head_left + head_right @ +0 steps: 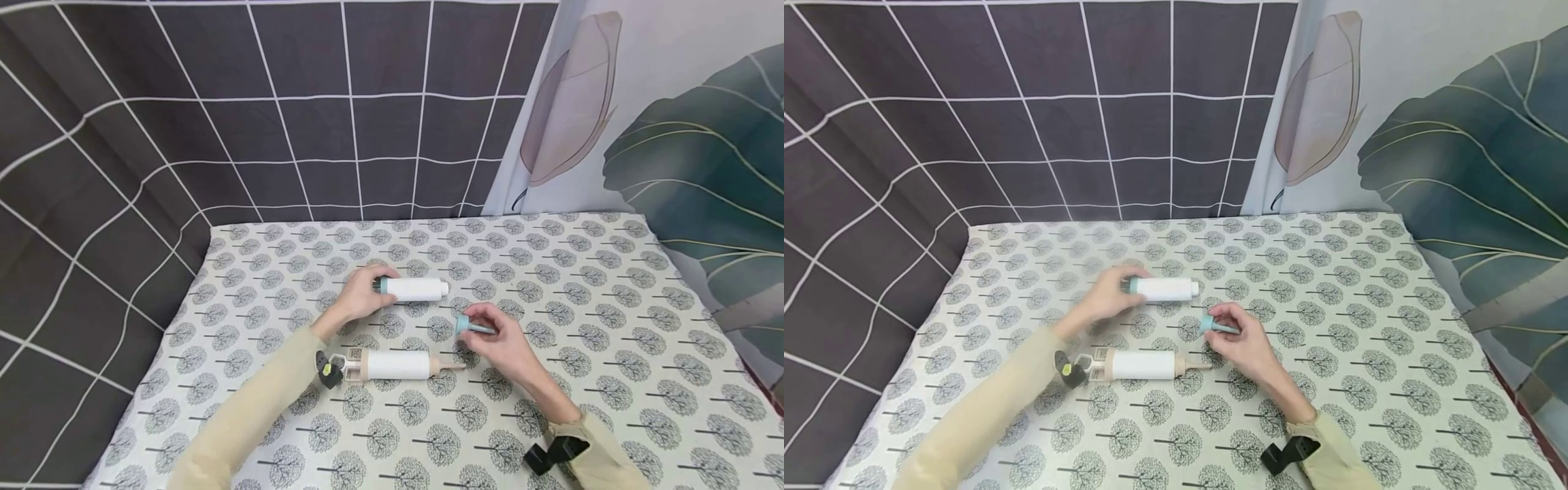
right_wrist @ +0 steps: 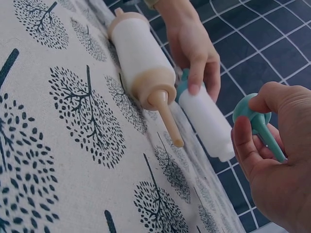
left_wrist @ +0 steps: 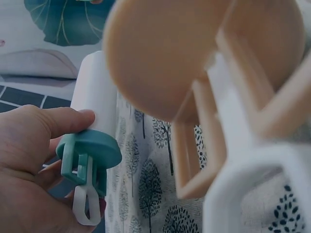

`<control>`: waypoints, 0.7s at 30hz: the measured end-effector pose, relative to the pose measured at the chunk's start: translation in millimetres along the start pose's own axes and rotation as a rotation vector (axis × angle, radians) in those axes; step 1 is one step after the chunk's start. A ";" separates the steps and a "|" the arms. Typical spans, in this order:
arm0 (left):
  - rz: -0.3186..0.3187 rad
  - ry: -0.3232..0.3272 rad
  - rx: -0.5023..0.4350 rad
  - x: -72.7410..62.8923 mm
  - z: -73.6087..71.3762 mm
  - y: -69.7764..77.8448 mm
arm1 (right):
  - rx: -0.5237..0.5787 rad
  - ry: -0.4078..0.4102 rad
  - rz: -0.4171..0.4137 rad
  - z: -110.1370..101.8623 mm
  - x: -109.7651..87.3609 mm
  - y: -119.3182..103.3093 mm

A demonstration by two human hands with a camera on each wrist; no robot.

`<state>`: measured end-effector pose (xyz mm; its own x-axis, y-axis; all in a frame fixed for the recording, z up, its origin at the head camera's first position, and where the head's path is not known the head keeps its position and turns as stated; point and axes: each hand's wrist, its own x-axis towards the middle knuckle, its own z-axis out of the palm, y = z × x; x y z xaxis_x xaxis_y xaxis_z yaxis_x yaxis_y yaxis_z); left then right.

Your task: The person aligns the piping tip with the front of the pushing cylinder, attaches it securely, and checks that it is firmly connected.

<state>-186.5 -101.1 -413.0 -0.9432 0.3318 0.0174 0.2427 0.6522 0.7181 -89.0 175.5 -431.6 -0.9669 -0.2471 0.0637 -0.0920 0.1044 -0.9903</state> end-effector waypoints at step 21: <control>0.105 -0.022 -0.084 -59.4 -15.4 21.4 | -0.050 0.004 -0.063 0.2 3.0 -7.1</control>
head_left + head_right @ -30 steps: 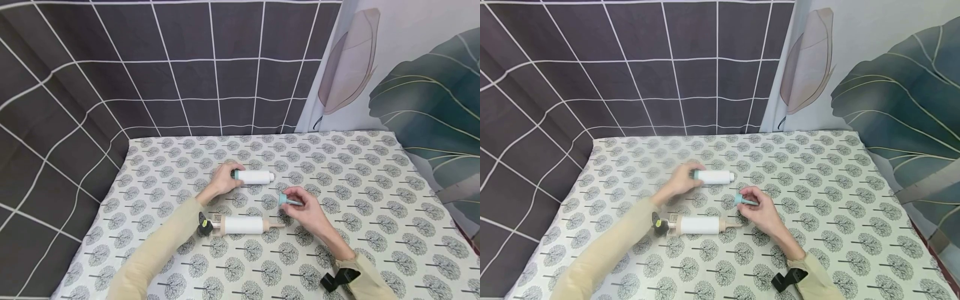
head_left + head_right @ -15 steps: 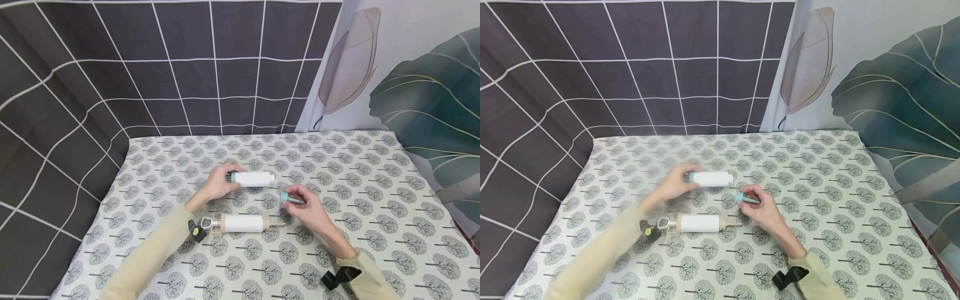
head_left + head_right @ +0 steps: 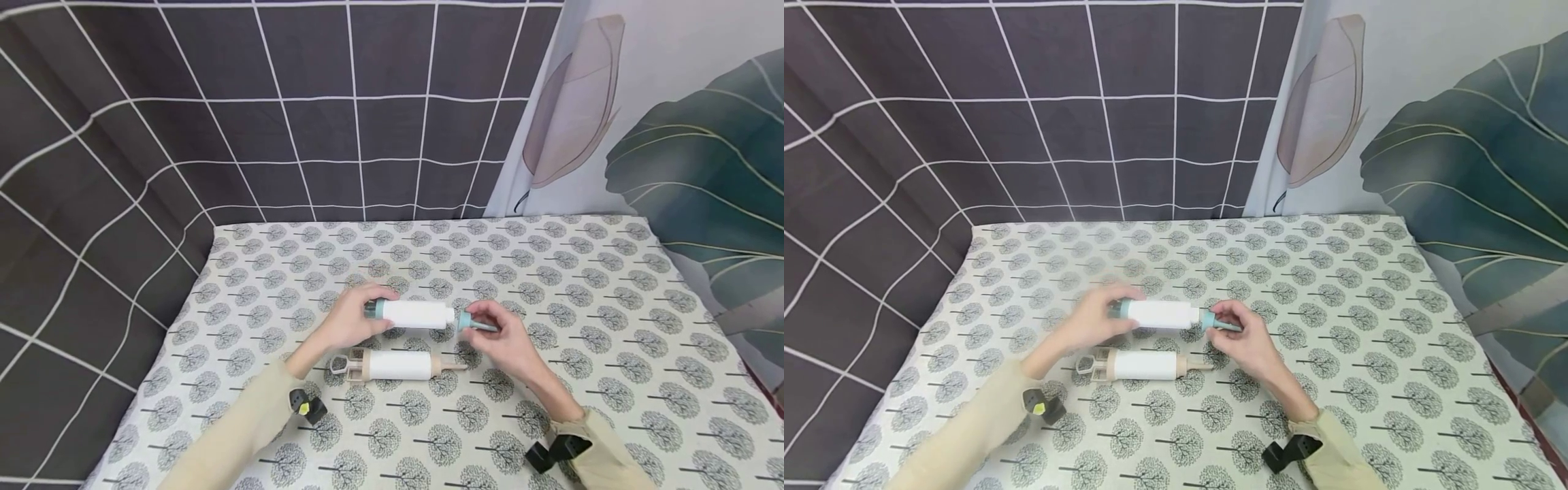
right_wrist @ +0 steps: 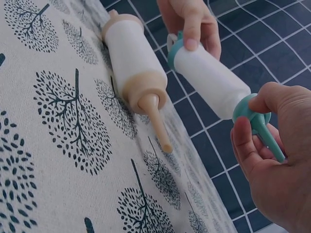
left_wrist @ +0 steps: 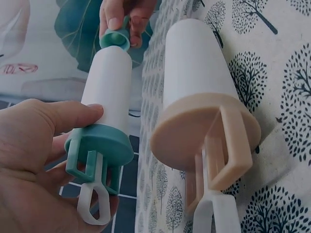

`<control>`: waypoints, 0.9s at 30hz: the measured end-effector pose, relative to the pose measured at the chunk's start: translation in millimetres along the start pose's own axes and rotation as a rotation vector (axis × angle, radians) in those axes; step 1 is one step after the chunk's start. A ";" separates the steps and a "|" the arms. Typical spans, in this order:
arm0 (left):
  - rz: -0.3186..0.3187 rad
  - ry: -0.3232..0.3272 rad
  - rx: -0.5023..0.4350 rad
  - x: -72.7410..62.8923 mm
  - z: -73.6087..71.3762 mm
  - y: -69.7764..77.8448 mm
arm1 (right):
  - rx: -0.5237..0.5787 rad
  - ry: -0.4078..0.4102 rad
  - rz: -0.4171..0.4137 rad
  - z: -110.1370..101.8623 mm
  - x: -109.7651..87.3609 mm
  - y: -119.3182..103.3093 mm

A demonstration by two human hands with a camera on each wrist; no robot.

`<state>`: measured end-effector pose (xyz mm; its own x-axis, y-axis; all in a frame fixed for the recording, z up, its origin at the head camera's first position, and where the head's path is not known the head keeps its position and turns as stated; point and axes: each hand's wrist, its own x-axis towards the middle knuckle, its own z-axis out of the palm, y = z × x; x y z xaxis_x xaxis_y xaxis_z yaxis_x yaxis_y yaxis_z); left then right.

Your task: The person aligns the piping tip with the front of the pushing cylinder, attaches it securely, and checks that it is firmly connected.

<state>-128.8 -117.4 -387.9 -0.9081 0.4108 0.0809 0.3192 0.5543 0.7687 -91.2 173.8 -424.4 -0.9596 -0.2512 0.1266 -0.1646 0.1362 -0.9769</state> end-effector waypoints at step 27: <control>0.080 -0.015 -0.017 -16.0 1.0 8.5 | -0.005 -0.056 -0.010 4.8 0.7 -2.2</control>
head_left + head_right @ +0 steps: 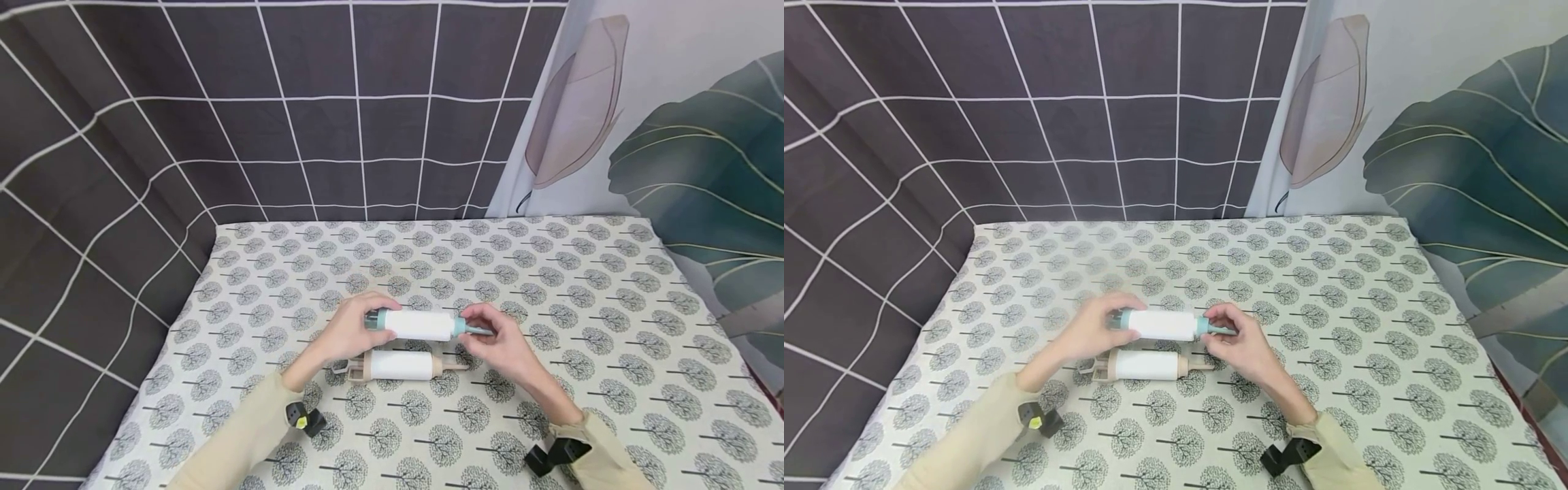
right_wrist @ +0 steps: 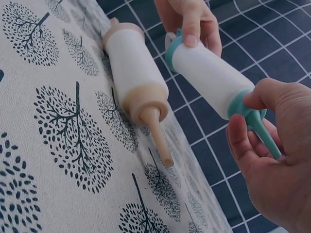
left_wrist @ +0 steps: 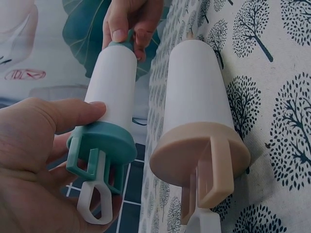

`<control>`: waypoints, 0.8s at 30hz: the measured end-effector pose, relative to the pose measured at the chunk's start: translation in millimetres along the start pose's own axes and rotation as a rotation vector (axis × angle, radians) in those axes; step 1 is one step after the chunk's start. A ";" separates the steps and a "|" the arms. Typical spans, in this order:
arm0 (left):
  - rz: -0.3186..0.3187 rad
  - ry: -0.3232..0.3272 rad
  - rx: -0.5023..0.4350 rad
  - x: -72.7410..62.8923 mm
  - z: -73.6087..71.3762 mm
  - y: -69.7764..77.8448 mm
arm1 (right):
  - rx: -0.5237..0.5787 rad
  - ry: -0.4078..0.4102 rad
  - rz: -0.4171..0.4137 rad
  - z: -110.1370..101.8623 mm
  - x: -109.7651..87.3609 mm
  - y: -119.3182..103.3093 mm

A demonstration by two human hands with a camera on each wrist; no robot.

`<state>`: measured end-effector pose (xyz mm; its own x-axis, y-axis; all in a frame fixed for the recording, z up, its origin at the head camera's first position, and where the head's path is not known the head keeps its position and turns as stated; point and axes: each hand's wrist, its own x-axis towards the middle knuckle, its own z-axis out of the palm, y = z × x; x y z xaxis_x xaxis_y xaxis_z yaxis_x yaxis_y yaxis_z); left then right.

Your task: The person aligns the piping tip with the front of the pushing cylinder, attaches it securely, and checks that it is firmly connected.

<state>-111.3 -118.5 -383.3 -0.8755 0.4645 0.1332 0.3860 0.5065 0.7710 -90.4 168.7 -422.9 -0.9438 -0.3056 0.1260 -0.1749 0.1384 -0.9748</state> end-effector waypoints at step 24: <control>0.060 0.007 0.013 -3.8 0.1 0.8 | -0.027 -0.022 -0.021 -0.7 -0.5 -1.1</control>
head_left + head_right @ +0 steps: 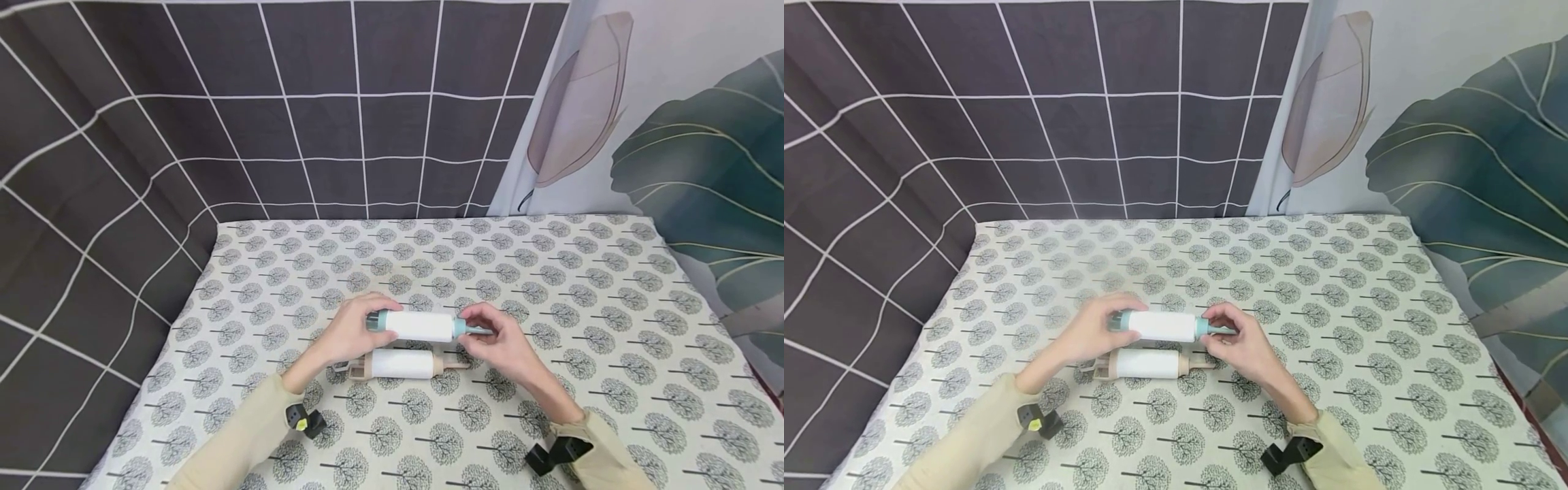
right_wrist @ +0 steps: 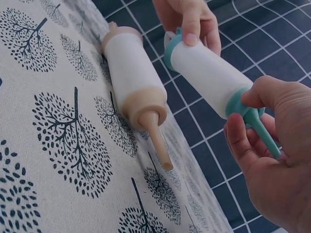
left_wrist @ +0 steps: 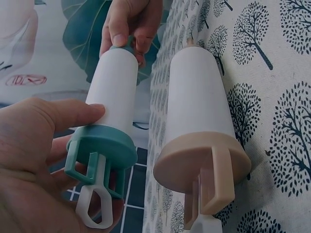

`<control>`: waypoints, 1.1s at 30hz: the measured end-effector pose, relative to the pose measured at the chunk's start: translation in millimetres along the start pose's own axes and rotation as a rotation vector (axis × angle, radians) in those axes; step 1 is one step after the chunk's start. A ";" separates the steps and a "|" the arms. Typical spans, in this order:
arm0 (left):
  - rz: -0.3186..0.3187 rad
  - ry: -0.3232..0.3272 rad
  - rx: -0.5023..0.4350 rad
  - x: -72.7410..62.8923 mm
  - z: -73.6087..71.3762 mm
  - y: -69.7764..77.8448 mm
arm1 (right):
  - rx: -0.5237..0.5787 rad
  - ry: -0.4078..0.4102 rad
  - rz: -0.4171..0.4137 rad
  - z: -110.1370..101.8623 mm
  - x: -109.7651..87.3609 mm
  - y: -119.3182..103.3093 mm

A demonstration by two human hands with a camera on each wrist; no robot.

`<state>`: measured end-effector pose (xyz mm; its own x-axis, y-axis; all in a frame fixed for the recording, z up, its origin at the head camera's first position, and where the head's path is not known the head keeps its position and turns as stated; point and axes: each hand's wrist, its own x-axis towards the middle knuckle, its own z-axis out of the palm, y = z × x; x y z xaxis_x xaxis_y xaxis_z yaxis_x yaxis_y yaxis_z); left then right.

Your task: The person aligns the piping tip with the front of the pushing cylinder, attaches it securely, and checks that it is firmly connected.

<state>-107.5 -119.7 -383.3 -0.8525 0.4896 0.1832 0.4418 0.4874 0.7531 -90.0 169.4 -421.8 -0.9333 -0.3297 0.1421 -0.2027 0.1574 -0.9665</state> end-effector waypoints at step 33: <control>-0.037 0.022 0.014 -0.3 3.7 5.4 | -0.016 0.026 -0.040 0.2 -1.3 4.8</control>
<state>-103.8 -114.6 -381.6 -0.8743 0.4551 0.1691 0.4135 0.5154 0.7506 -89.7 170.4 -426.7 -0.9318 -0.3117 0.1860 -0.2443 0.1596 -0.9565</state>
